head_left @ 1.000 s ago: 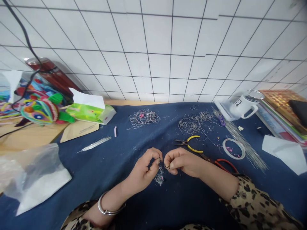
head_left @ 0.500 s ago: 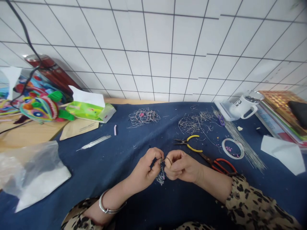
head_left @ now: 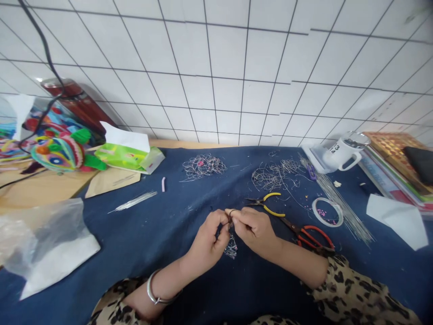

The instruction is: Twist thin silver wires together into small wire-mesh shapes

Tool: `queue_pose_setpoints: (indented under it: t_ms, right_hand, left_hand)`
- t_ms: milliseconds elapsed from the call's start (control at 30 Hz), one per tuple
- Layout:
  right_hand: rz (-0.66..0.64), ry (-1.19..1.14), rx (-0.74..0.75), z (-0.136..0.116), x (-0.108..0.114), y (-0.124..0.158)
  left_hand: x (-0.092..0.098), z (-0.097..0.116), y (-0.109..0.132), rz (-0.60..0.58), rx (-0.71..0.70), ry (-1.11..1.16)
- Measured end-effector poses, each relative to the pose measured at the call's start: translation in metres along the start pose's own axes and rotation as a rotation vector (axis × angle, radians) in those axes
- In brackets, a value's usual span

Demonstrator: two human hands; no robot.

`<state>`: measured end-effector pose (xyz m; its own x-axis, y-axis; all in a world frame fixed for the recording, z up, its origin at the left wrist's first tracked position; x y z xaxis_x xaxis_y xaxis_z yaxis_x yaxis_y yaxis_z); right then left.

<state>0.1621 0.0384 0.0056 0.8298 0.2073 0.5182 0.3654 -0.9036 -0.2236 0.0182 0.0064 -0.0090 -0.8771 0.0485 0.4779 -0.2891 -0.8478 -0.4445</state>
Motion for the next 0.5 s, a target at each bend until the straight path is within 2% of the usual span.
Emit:
queue_pose_setpoints:
  t_ms: [167,333,500]
  right_hand:
    - [0.077,-0.022,-0.055,0.0031,-0.0039,-0.0006]
    - [0.021,-0.153,-0.113,0.0061,-0.0022,-0.002]
    - [-0.002,-0.26,-0.122,0.0108,-0.0006,-0.0044]
  left_hand:
    - [-0.0028,0.0033,0.0016,-0.005,-0.076,-0.108]
    - [-0.0014,0.0058,0.0014,0.002,-0.103,-0.115]
    - [-0.0024,0.0067,0.0012,0.018,-0.04,-0.025]
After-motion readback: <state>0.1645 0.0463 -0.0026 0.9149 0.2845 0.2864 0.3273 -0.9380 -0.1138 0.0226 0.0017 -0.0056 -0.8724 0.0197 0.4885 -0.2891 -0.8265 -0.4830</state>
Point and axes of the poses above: each hand's wrist, its own y-axis away from the middle knuckle, its own x-axis out of the back of the hand, z = x × y, the point moved 2 cm from there along -y, towards the middle knuckle, and after that the axes turned 12 degrees about -x, right-handed, at the moved point
